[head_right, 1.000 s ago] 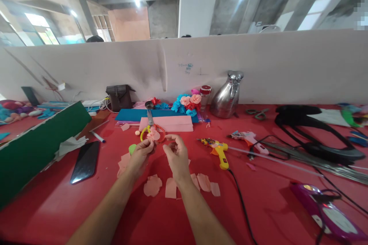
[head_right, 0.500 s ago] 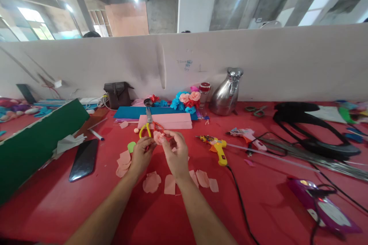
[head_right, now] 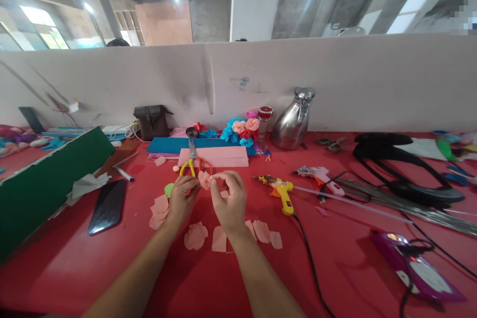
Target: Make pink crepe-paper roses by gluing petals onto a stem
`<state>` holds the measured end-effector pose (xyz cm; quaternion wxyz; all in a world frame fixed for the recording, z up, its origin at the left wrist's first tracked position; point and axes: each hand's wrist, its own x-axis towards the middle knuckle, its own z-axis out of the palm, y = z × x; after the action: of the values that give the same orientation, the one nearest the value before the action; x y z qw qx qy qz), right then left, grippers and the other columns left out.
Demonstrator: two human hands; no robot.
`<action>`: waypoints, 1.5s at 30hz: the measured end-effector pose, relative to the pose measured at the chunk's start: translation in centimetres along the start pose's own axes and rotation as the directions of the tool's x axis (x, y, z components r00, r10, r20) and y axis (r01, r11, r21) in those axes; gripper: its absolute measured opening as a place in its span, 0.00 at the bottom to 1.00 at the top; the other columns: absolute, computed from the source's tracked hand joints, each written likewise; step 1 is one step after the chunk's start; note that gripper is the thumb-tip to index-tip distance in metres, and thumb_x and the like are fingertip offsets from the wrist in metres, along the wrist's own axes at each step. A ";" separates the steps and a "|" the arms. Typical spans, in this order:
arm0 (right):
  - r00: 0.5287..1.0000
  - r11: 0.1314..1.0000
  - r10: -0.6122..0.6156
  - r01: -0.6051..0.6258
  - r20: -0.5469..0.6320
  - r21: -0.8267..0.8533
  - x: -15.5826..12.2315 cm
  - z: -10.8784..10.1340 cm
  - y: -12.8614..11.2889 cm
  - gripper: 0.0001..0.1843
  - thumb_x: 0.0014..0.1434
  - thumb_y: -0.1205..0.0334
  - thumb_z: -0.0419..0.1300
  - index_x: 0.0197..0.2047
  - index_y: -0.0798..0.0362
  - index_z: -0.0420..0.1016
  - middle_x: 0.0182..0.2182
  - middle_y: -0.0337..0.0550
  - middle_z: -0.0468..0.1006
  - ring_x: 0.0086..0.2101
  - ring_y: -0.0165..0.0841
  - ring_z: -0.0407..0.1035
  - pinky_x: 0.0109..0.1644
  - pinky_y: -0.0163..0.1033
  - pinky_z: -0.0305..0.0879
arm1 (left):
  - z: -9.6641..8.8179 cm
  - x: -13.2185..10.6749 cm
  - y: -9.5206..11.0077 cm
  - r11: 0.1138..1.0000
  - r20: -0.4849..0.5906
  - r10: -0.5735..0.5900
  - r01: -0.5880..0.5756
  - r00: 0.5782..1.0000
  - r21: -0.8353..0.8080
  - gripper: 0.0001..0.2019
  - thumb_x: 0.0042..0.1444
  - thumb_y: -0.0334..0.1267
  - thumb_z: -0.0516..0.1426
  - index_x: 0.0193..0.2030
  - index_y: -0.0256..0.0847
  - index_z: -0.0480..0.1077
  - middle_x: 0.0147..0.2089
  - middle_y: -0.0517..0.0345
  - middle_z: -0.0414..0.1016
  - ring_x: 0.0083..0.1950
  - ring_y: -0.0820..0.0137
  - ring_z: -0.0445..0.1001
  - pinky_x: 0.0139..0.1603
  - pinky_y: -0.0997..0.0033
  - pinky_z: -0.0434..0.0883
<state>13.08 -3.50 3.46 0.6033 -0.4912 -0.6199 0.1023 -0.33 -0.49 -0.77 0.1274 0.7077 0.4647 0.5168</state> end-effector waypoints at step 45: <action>0.977 0.968 -0.203 0.191 -0.063 -0.164 -1.0 0.1 -0.2 0.08 0.56 0.66 0.55 0.39 0.51 0.73 0.34 0.45 0.67 0.37 0.35 0.65 0.42 0.43 0.64 | -0.3 0.0 0.6 0.920 -0.026 -0.268 0.248 0.963 -0.302 0.09 0.50 0.34 0.56 0.22 0.39 0.72 0.27 0.59 0.69 0.31 0.72 0.65 0.32 0.73 0.62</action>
<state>12.67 -4.31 2.95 0.5941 -0.4770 -0.6472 -0.0270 -0.29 -0.85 -0.23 0.2834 0.5955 0.4752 0.5825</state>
